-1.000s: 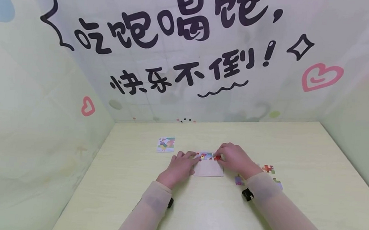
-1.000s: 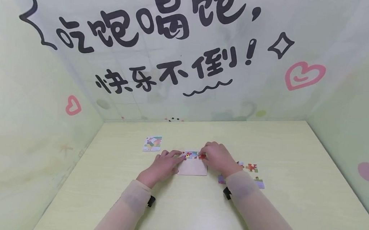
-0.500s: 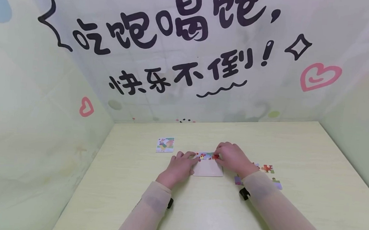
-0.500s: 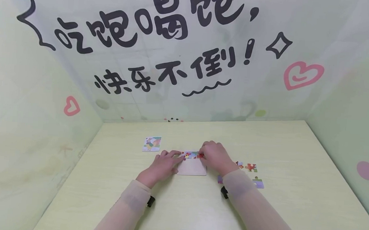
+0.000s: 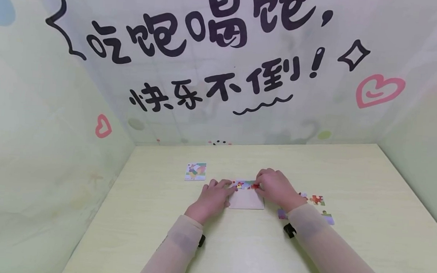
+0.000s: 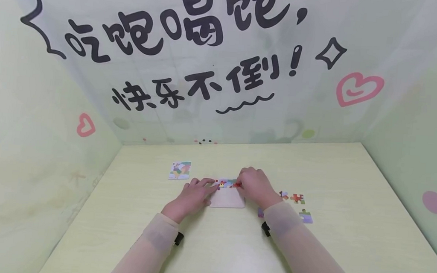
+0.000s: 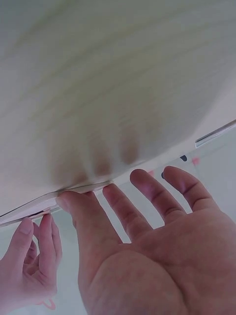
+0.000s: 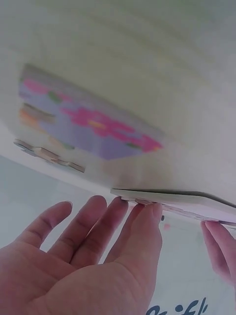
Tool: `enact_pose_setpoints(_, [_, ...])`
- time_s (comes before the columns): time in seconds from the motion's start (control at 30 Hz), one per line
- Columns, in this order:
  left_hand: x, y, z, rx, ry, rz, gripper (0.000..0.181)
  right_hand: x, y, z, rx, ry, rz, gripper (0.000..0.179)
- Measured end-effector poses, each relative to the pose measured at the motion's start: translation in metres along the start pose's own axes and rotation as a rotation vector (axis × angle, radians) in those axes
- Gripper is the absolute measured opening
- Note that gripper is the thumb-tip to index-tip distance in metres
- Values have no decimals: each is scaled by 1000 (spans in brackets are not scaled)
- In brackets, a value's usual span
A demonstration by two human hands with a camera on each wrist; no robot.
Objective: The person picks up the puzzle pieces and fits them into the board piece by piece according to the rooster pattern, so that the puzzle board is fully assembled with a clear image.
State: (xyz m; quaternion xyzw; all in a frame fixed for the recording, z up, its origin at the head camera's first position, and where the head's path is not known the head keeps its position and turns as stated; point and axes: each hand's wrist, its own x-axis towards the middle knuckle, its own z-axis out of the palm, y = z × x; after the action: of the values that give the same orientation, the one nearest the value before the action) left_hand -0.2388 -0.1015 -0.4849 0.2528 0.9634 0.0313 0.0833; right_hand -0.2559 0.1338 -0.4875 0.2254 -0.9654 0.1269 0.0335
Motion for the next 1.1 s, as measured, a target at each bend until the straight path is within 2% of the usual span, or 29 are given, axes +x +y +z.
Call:
enact_pose_setpoints(0.5, [0, -1, 0, -8, 0, 4, 56, 0, -2, 2, -12, 8, 11, 13])
enact_pose_setpoints(0.87, [1, -2, 0, -14, -4, 1, 54, 2, 1, 3, -5, 25, -39, 6])
enact_pose_setpoints(1.1, [1, -2, -1, -11, -7, 0, 54, 1, 0, 2, -2, 22, -41, 6])
